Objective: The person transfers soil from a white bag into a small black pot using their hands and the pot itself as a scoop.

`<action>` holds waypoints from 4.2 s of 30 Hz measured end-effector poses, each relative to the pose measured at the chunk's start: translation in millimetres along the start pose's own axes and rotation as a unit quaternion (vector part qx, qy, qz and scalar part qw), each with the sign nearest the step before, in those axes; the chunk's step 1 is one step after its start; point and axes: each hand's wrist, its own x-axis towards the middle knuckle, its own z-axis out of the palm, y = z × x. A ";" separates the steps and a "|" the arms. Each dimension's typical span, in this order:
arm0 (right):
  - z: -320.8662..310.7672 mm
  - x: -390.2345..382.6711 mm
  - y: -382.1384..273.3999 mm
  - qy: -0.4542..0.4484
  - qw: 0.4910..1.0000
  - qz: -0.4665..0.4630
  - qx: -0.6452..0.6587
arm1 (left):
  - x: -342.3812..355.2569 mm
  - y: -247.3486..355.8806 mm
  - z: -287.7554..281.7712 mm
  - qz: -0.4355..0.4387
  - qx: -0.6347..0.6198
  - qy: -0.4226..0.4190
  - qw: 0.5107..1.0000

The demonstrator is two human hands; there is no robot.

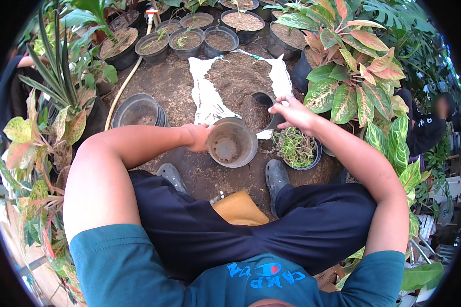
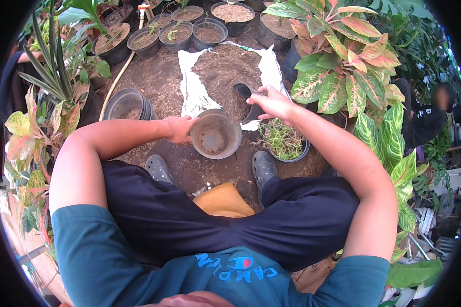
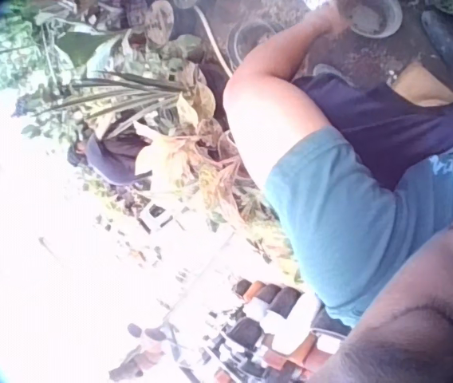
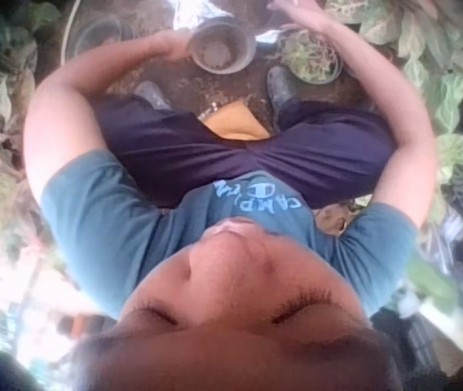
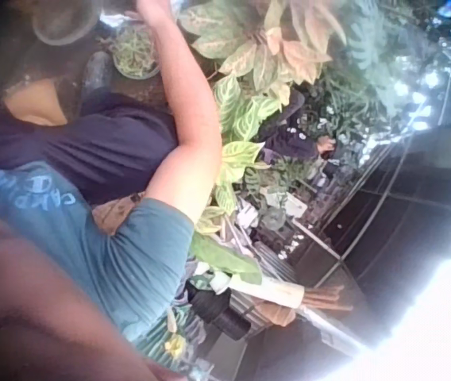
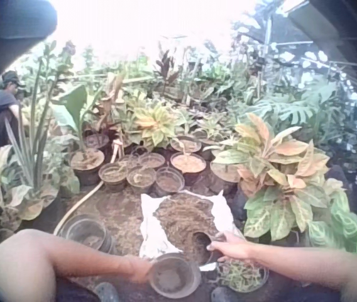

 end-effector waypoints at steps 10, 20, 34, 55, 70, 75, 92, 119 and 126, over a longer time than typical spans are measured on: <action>14.4 3.6 10.3 0.014 0.987 -0.052 -0.151 | -9.7 -2.2 -9.1 0.004 0.055 0.017 0.998; 24.3 14.9 21.4 -0.016 0.985 -0.081 -0.153 | -3.2 1.9 -23.3 -0.004 0.106 -0.011 0.994; 35.3 -12.0 21.9 0.044 0.942 -0.155 -0.293 | 14.2 2.4 -34.5 0.004 0.113 -0.052 0.992; 40.0 -22.2 16.0 0.063 0.935 -0.190 -0.292 | 22.0 9.6 -41.5 0.012 0.135 -0.074 0.988; 41.3 -27.4 11.2 0.057 0.895 -0.324 -0.303 | 39.5 14.9 -57.0 0.000 0.230 -0.122 0.966; 38.8 -26.9 14.5 0.048 0.841 -0.432 -0.323 | 35.3 28.9 -81.2 0.028 0.148 -0.192 0.970; 30.4 -18.8 13.3 -0.039 0.862 -0.366 -0.350 | 40.6 0.9 -124.4 -0.050 0.122 -0.117 0.984; -9.2 -2.1 -23.9 -0.116 0.968 -0.055 -0.218 | 27.9 47.7 -121.1 -0.079 0.252 -0.055 0.963; -0.2 35.0 40.5 -0.158 0.982 -0.026 -0.103 | 47.8 84.5 -110.3 -0.045 0.249 -0.108 0.961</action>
